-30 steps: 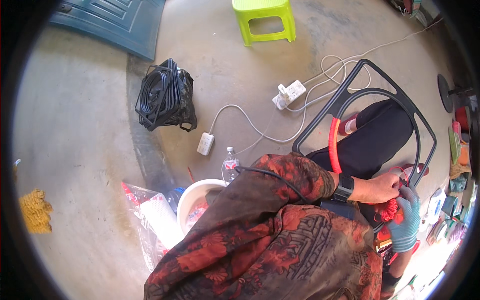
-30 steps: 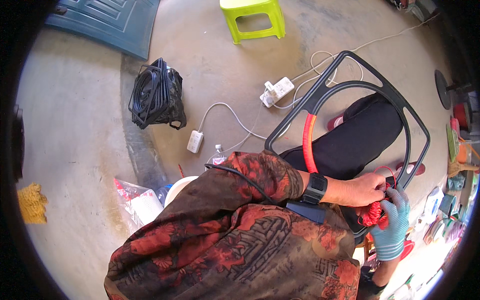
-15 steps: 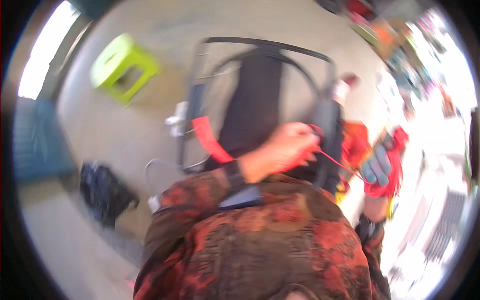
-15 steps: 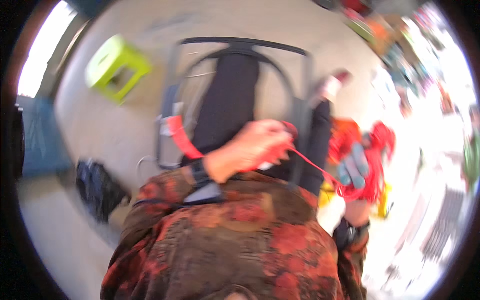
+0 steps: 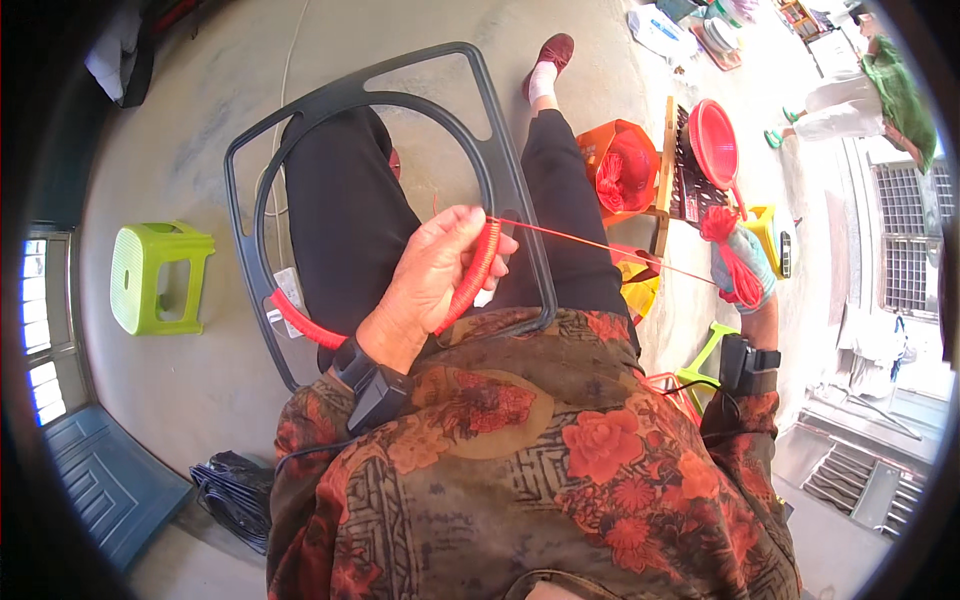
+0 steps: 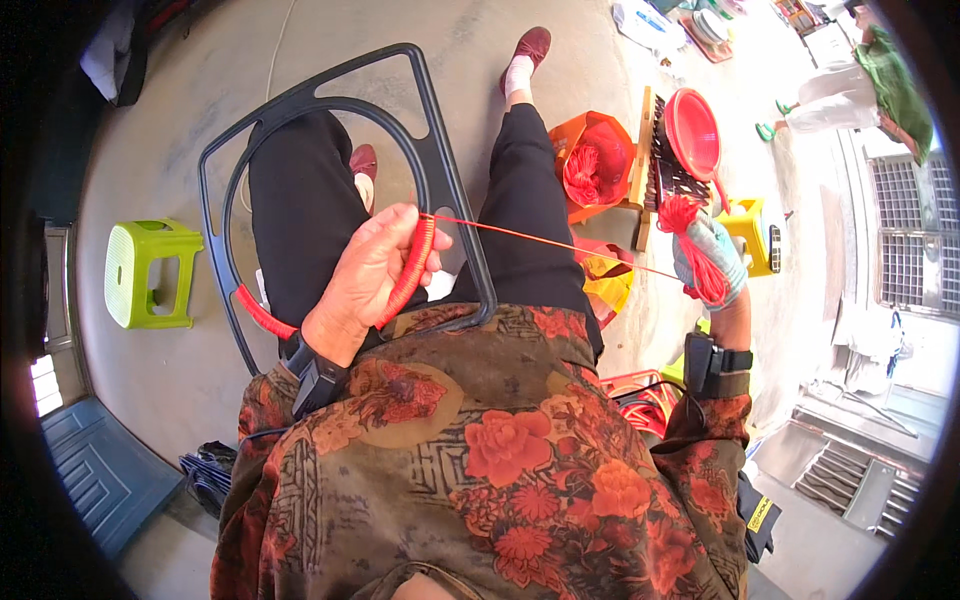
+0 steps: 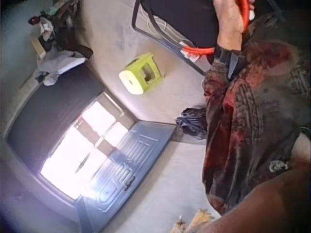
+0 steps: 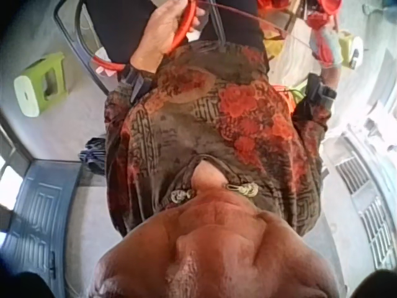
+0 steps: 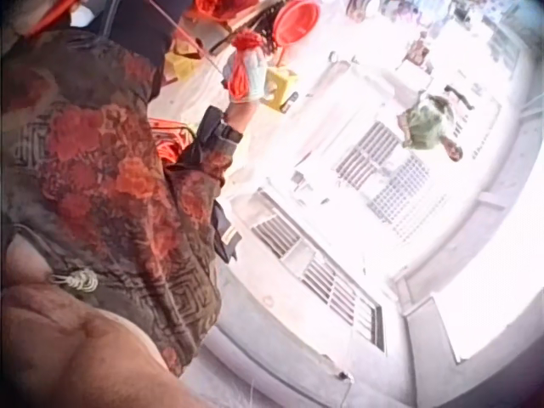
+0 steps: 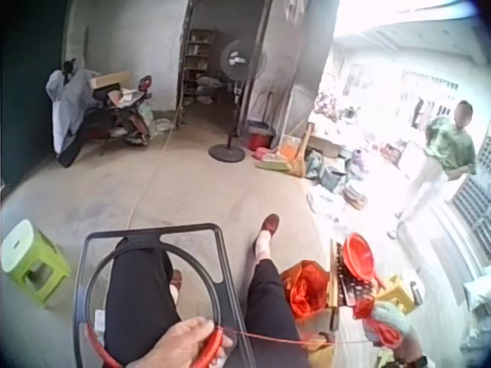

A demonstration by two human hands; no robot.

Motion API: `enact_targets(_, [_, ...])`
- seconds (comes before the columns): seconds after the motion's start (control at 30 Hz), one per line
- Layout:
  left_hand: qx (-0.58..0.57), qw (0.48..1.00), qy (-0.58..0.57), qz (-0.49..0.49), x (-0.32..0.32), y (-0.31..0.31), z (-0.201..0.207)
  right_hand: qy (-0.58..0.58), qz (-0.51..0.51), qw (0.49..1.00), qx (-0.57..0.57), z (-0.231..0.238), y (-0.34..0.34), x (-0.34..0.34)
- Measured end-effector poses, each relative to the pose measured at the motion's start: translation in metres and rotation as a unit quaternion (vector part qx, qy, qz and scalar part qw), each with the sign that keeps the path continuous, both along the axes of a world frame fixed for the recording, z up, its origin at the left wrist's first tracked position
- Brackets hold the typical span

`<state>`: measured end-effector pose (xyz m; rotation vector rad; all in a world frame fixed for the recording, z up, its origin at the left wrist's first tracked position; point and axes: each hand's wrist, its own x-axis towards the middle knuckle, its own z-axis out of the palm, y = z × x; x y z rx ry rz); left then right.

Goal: Tying bundles of red cord onto black rectangular plastic frames.

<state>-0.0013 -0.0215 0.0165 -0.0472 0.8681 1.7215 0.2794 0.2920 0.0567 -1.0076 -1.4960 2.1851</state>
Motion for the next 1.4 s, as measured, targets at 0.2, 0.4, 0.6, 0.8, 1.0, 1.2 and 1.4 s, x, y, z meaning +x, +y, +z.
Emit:
enact_targets(0.2, [0.0, 0.999, 0.024, -0.028, 0.004, 0.006, -0.002, -0.127, 0.08, 0.984, 0.097, -0.018, 0.016, -0.019])
enact_targets(0.4, [-0.015, 0.997, 0.061, -0.039, 0.01, -0.002, -0.006, -0.17, 0.087, 0.972, 0.137, -0.01, 0.012, -0.016])
enact_targets(0.6, [-0.009, 0.999, 0.042, -0.024, 0.014, -0.004, -0.007, -0.276, 0.052, 0.934, 0.219, -0.016, 0.034, -0.018])
enact_targets(0.8, [-0.031, 0.996, 0.082, -0.005, 0.015, -0.001, -0.003, -0.163, -0.157, 0.937, 0.267, 0.003, 0.015, -0.103])
enact_targets(1.0, [-0.046, 0.987, 0.146, 0.04, 0.024, 0.007, -0.005, 0.097, 0.187, 0.608, 0.765, 0.034, -0.088, -0.205])
enact_targets(1.2, [-0.078, 0.979, 0.178, 0.058, 0.024, 0.006, -0.007, 0.107, 0.29, 0.344, 0.887, 0.039, -0.161, -0.261])
enact_targets(1.4, [-0.099, 0.959, 0.264, 0.038, 0.017, 0.002, -0.008, 0.098, 0.371, 0.443, 0.81, 0.024, -0.152, -0.262])
